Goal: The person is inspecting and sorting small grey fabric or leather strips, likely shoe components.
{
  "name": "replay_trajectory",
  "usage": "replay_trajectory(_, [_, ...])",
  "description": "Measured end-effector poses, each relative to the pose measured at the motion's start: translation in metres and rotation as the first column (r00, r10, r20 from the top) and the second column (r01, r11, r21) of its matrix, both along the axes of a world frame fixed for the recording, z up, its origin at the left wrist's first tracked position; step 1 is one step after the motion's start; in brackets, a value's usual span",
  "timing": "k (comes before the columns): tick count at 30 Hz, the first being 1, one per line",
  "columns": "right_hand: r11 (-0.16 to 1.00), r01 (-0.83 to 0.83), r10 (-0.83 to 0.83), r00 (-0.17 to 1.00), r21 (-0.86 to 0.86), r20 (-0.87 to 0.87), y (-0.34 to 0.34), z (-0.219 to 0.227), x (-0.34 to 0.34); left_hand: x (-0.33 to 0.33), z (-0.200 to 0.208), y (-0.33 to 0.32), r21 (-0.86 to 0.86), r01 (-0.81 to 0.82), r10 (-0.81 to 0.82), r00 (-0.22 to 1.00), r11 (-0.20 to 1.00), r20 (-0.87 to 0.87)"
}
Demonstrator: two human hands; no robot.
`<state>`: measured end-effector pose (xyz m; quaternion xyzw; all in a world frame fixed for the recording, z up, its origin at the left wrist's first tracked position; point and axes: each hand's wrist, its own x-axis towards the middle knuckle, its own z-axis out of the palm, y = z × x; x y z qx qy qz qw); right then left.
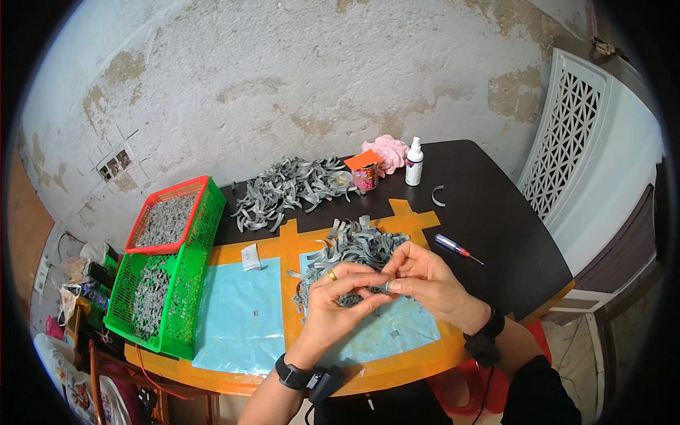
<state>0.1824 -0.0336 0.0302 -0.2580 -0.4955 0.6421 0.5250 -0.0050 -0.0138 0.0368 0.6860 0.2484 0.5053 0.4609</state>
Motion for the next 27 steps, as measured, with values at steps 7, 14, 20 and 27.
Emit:
replay_trajectory(7, [0.998, -0.056, 0.056, 0.998, 0.013, -0.003, 0.001, -0.003, 0.001, -0.006, -0.002, 0.007, 0.128, -0.003, 0.027, 0.982, 0.992, -0.188])
replay_trajectory(14, [0.99, -0.141, 0.141, 0.99, 0.001, -0.003, 0.006, -0.011, 0.003, -0.01, -0.003, 0.012, 0.049, 0.093, -0.083, 0.981, 0.994, -0.177])
replay_trajectory(20, [0.989, -0.146, 0.146, 0.989, -0.004, -0.005, 0.004, -0.012, 0.001, -0.009, -0.006, 0.013, 0.012, 0.119, -0.116, 0.982, 0.993, -0.15])
replay_trajectory(27, [0.989, -0.151, 0.151, 0.988, 0.0, -0.028, 0.002, -0.009, -0.003, -0.008, -0.008, 0.01, 0.064, 0.085, -0.076, 0.987, 0.994, -0.138])
